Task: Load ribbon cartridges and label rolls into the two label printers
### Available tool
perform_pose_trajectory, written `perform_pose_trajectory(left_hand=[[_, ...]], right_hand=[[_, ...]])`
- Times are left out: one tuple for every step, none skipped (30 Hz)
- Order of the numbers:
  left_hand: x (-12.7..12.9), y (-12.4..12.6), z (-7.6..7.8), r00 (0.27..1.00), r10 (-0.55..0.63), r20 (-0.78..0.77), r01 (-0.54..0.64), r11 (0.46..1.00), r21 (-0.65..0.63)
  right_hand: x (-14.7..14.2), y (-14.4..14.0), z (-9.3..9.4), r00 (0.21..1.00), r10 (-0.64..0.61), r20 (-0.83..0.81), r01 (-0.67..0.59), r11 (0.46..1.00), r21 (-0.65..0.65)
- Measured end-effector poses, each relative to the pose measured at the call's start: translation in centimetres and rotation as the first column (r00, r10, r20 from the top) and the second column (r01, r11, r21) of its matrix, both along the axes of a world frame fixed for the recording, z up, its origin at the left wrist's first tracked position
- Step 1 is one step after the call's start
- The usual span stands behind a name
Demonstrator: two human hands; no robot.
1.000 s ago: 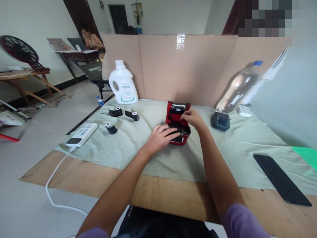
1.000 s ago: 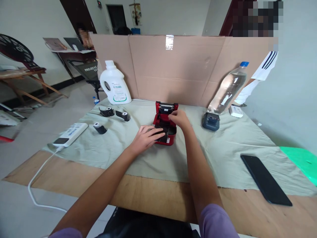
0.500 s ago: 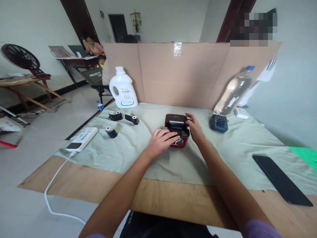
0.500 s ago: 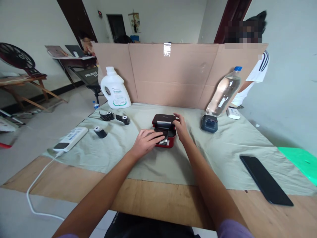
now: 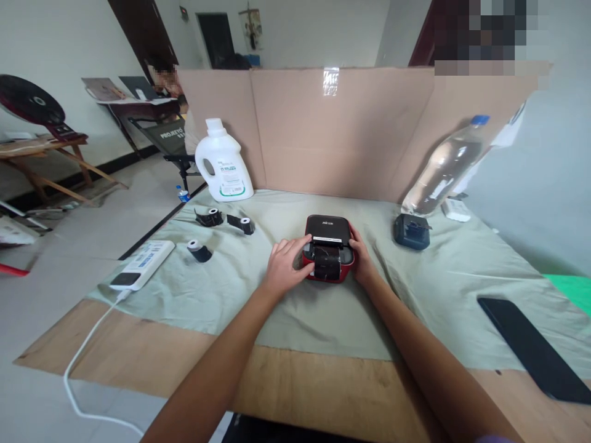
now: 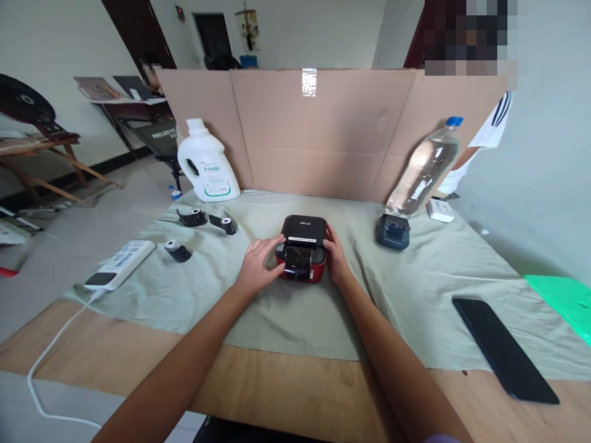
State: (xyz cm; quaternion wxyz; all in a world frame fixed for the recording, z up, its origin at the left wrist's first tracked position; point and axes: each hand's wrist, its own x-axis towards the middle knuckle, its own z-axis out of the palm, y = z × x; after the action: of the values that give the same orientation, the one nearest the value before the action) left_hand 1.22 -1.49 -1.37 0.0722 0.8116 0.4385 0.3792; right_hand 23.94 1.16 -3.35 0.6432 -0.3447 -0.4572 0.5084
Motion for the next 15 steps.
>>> perform_pose_trajectory(left_hand=[[0.1, 0.1, 0.0, 1.000, 0.000, 0.013, 0.000, 1.000, -0.004], [0.2, 0.2, 0.1, 1.000, -0.002, 0.025, 0.002, 1.000, 0.001], [0.3, 0.3, 0.1, 0.999, -0.007, 0.034, 0.007, 1.000, 0.010], [0.4, 0.3, 0.1, 0.999, -0.011, 0.042, 0.010, 1.000, 0.019], [0.5, 0.3, 0.0, 0.999, -0.011, 0.052, 0.010, 1.000, 0.027], [0.6, 0.3, -0.2, 0.998, -0.008, 0.064, 0.006, 0.999, 0.034], [0.6, 0.3, -0.4, 0.997, -0.005, 0.077, 0.002, 0.999, 0.041], [0.6, 0.2, -0.6, 0.996, -0.004, 0.091, 0.000, 0.999, 0.045], [0.6, 0.2, -0.9, 0.995, -0.006, 0.104, 0.001, 0.999, 0.049], [0.7, 0.1, -1.1, 0.993, -0.012, 0.117, 0.006, 0.999, 0.053], [0.7, 0.0, -1.3, 0.992, -0.020, 0.126, 0.013, 0.998, 0.055], [0.7, 0.0, -1.5, 0.991, -0.027, 0.131, 0.020, 0.998, 0.056], [0.6, 0.0, -1.7, 0.991, -0.034, 0.132, 0.027, 0.998, 0.055], [0.6, 0.0, -1.8, 0.991, -0.039, 0.131, 0.032, 0.998, 0.056], [0.6, 0.0, -1.9, 0.991, -0.043, 0.130, 0.036, 0.998, 0.058]], right_hand=[[0.0, 0.1, -0.1, 1.000, -0.007, 0.002, 0.007, 1.000, -0.009], [0.0, 0.3, -0.1, 1.000, -0.017, 0.007, 0.017, 1.000, -0.016], [0.0, 0.4, -0.2, 0.999, -0.029, 0.014, 0.030, 0.999, -0.022], [0.0, 0.5, -0.3, 0.999, -0.040, 0.023, 0.041, 0.999, -0.026], [-0.1, 0.6, -0.3, 0.998, -0.049, 0.031, 0.049, 0.998, -0.025], [-0.1, 0.6, -0.4, 0.998, -0.054, 0.040, 0.055, 0.998, -0.019], [-0.2, 0.5, -0.4, 0.997, -0.060, 0.048, 0.061, 0.998, -0.008], [-0.3, 0.4, -0.5, 0.996, -0.067, 0.056, 0.066, 0.998, 0.006], [-0.4, 0.3, -0.6, 0.995, -0.073, 0.064, 0.072, 0.997, 0.019], [-0.5, 0.2, -0.6, 0.994, -0.079, 0.071, 0.078, 0.997, 0.026], [-0.6, 0.1, -0.6, 0.994, -0.084, 0.077, 0.082, 0.996, 0.030], [-0.6, 0.0, -0.6, 0.993, -0.085, 0.079, 0.083, 0.996, 0.030], [-0.6, -0.1, -0.6, 0.994, -0.082, 0.078, 0.080, 0.996, 0.033], [-0.6, -0.2, -0.6, 0.994, -0.077, 0.072, 0.074, 0.997, 0.037], [-0.6, -0.2, -0.6, 0.996, -0.069, 0.060, 0.067, 0.997, 0.043]])
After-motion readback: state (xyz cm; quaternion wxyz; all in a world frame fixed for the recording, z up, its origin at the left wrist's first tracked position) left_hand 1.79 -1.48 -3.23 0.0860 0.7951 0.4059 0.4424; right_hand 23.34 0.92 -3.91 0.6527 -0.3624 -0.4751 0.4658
